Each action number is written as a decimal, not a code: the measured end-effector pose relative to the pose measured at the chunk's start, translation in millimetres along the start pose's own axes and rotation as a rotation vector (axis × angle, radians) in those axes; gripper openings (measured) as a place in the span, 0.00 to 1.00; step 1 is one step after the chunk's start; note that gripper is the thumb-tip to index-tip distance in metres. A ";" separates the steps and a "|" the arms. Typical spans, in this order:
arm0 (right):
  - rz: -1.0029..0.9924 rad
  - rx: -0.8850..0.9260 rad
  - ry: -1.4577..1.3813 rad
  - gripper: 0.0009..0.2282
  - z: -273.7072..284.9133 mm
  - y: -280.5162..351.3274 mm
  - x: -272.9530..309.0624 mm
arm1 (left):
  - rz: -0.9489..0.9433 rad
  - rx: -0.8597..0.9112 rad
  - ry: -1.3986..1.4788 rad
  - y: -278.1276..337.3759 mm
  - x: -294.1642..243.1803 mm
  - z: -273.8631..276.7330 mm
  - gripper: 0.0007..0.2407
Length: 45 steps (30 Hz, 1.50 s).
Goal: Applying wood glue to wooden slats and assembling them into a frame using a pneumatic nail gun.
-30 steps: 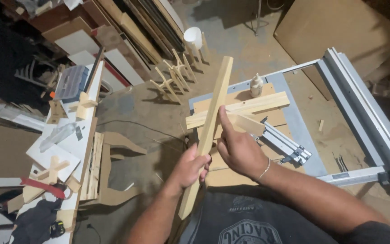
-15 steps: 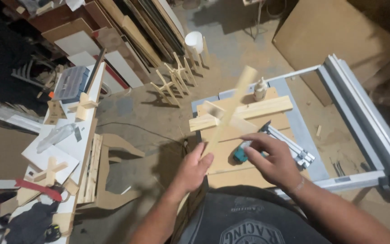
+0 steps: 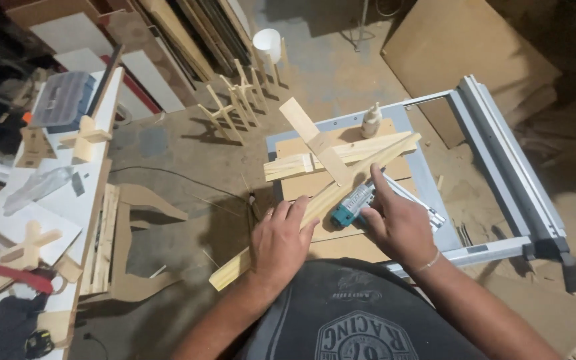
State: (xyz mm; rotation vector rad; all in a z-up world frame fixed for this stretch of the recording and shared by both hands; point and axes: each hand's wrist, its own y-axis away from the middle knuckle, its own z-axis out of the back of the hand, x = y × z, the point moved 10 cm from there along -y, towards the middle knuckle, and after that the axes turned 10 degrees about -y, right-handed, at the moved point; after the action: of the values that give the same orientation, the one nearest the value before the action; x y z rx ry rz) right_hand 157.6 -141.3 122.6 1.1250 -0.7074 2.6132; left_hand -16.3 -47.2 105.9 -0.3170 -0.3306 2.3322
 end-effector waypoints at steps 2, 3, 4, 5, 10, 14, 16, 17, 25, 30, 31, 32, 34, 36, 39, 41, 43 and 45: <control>-0.047 0.069 0.090 0.31 -7.9 -4.7 5.4 | -0.010 -0.024 -0.005 2.4 -3.8 4.4 0.21; -0.051 0.067 0.094 0.31 -11.9 -3.1 -0.4 | -0.014 -0.023 0.000 0.4 -4.9 4.4 0.21; -0.046 0.082 0.143 0.31 -18.8 -0.2 -5.3 | -0.030 -0.016 -0.023 1.3 -6.9 4.3 0.21; -0.042 0.098 0.192 0.32 -26.0 2.6 -10.2 | -0.046 -0.008 -0.045 2.1 -8.6 4.1 0.21; -0.107 0.153 0.182 0.29 -44.9 11.4 -13.4 | -0.030 0.038 -0.023 8.7 -5.4 -3.4 0.20; -0.403 0.246 -0.005 0.22 -67.3 23.4 -61.4 | -0.017 0.068 -0.018 10.1 0.2 -10.9 0.20; -0.402 0.198 -0.508 0.15 -75.3 35.1 -99.0 | 0.002 0.086 0.003 12.3 1.7 -11.5 0.20; -0.387 0.144 -1.011 0.29 -79.0 39.0 -113.2 | 0.020 0.108 0.027 13.9 3.7 -12.6 0.20; -0.026 0.050 -0.605 0.33 14.7 -12.8 -14.5 | -0.011 0.193 -0.009 22.5 11.9 -30.0 0.20; 0.278 -0.020 0.010 0.35 -14.7 -17.8 27.2 | -0.037 0.251 -0.024 32.5 5.0 -45.0 0.19; 0.292 -0.063 0.144 0.36 -17.4 -17.1 30.3 | -0.053 0.251 -0.040 33.1 2.7 -42.8 0.18; 0.300 -0.103 0.278 0.37 -20.5 -14.2 33.2 | -0.069 0.256 -0.053 35.8 -0.2 -40.8 0.17; 0.327 -0.098 0.312 0.35 -25.1 -5.2 48.3 | -0.060 0.254 -0.032 37.4 2.3 -41.2 0.17; 0.363 -0.096 0.346 0.33 -24.0 -1.3 57.9 | -0.047 0.242 -0.013 34.8 4.5 -36.1 0.18; 0.381 -0.167 0.338 0.32 -14.2 -2.6 56.1 | -0.049 0.209 0.087 32.2 1.9 -27.8 0.18; 0.328 -0.118 0.368 0.37 -27.7 -7.4 45.3 | -0.040 0.223 -0.013 38.1 1.0 -33.4 0.18; 0.348 -0.094 0.345 0.33 -24.7 4.4 54.1 | -0.037 0.237 0.029 42.4 4.5 -37.5 0.19; 0.392 -0.081 0.331 0.31 -19.2 1.4 45.0 | -0.035 0.224 0.068 31.8 9.1 -40.4 0.19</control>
State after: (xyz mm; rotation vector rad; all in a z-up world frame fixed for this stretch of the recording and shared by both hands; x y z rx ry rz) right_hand 114.1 -132.7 143.5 0.5488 -1.0286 2.9517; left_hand -30.2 -56.9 56.5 -0.2779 -0.0403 2.2916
